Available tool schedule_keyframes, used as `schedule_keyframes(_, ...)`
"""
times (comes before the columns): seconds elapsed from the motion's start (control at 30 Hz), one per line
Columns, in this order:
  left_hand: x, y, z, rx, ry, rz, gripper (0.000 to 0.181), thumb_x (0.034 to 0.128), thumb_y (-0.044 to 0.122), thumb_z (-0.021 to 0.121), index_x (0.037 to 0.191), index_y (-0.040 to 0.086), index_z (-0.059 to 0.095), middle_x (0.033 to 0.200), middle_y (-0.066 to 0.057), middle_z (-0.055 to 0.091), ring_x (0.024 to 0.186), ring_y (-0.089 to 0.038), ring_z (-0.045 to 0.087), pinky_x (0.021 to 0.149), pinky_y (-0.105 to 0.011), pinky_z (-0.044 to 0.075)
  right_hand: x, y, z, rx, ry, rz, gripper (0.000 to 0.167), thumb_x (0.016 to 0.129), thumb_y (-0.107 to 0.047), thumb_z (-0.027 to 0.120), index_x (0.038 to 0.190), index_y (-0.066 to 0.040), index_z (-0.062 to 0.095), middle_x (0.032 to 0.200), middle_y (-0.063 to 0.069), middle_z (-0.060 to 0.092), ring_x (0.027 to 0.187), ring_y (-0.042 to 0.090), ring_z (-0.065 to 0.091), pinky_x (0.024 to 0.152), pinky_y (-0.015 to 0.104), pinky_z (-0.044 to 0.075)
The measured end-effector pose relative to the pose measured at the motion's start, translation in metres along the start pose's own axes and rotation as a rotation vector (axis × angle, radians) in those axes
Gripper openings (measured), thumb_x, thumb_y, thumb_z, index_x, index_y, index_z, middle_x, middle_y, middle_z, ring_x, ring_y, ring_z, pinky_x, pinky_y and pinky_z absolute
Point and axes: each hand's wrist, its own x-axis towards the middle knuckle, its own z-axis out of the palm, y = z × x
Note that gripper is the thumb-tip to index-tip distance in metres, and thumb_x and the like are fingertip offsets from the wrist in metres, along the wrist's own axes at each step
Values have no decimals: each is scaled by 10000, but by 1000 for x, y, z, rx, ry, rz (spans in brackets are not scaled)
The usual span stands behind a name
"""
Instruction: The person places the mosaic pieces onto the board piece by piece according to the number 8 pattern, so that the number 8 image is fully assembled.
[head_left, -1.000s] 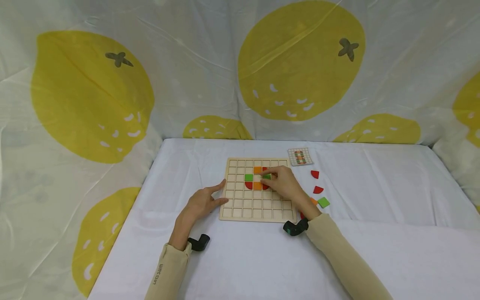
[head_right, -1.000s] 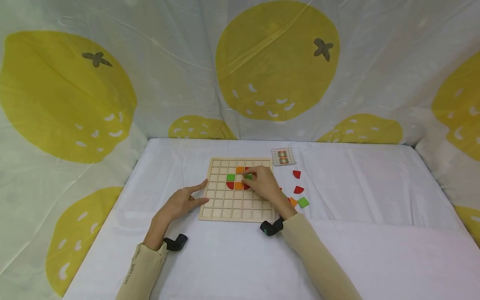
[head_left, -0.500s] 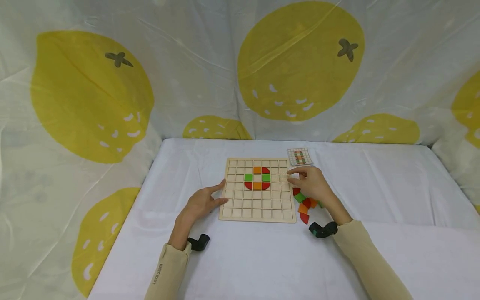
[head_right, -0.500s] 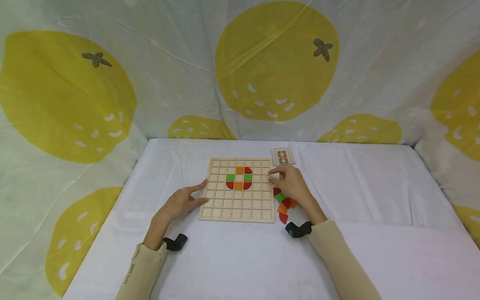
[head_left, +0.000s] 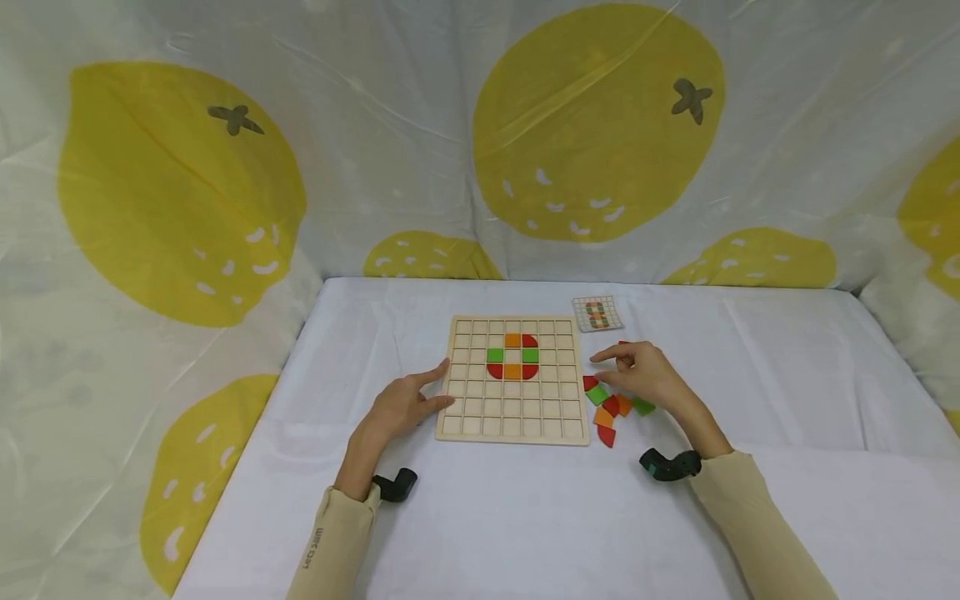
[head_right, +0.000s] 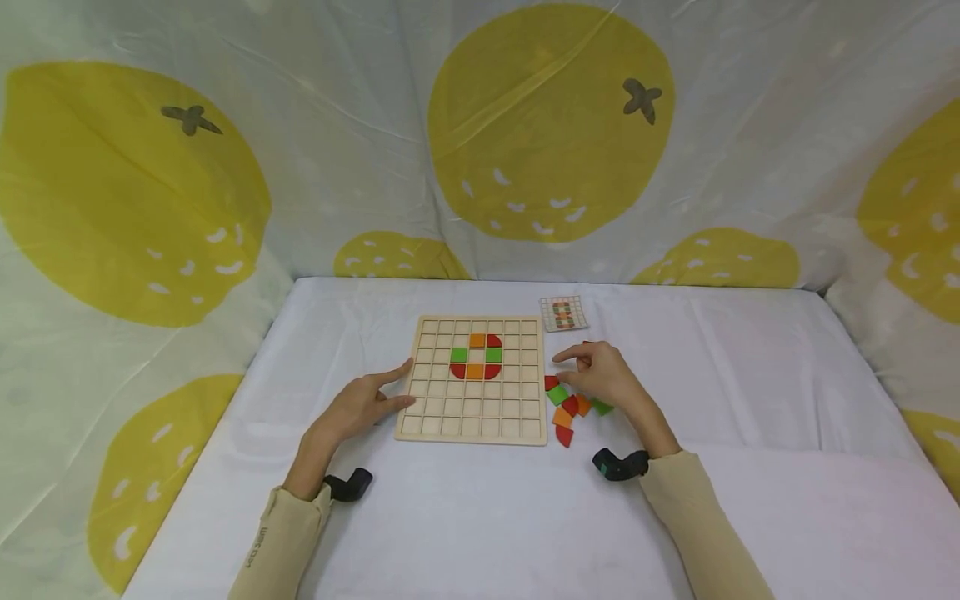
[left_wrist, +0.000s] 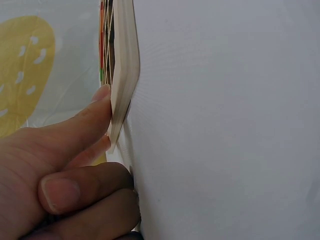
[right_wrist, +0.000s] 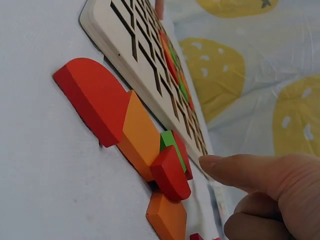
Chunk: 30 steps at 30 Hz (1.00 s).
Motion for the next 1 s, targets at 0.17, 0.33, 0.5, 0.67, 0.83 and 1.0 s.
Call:
schedule_keyframes(0.17,1,-1,2,-2,-2,5,726,985,415,694,1611,252,362,594,-13,532,591,-116,390,602,-280,352,0,2,3,3,-41,-16,215,886,-187,825,1080,-94,809,609,-31,369,562,136,373,510,231,271)
schedule_keyframes(0.33,1,-1,2,-6,0,3,721,986,407,696,1609,257,365,623,-34,570,614,-126,416,620,-293,364,-1,3,6,19,-69,-10,200,882,-198,833,1036,-71,817,576,-47,352,527,118,355,513,239,270)
schedule_keyframes(0.5,1,0,2,-7,2,3,723,983,411,697,1608,264,366,620,-29,548,604,-121,403,605,-286,359,-1,3,7,7,-48,4,186,879,-217,837,1000,-76,822,562,-53,349,525,119,364,514,241,272)
schedule_keyframes(0.67,1,0,2,-8,5,-4,715,985,415,693,1607,274,369,662,-42,573,632,-128,425,616,-289,369,-1,3,7,1,-23,54,148,895,-214,815,970,-87,822,557,-49,342,512,144,372,505,242,275)
schedule_keyframes(0.83,0,0,1,-3,2,0,721,984,416,695,1609,264,367,629,-26,550,615,-124,413,610,-288,360,0,3,8,11,-43,47,183,876,-229,837,989,-87,815,575,-36,341,529,152,381,519,252,288)
schedule_keyframes(1.0,-2,0,1,-1,10,10,716,984,405,697,1606,248,377,613,-40,576,596,-125,421,602,-293,362,1,0,11,-18,-54,23,241,834,-267,876,991,-98,807,591,-36,344,547,139,381,525,253,290)
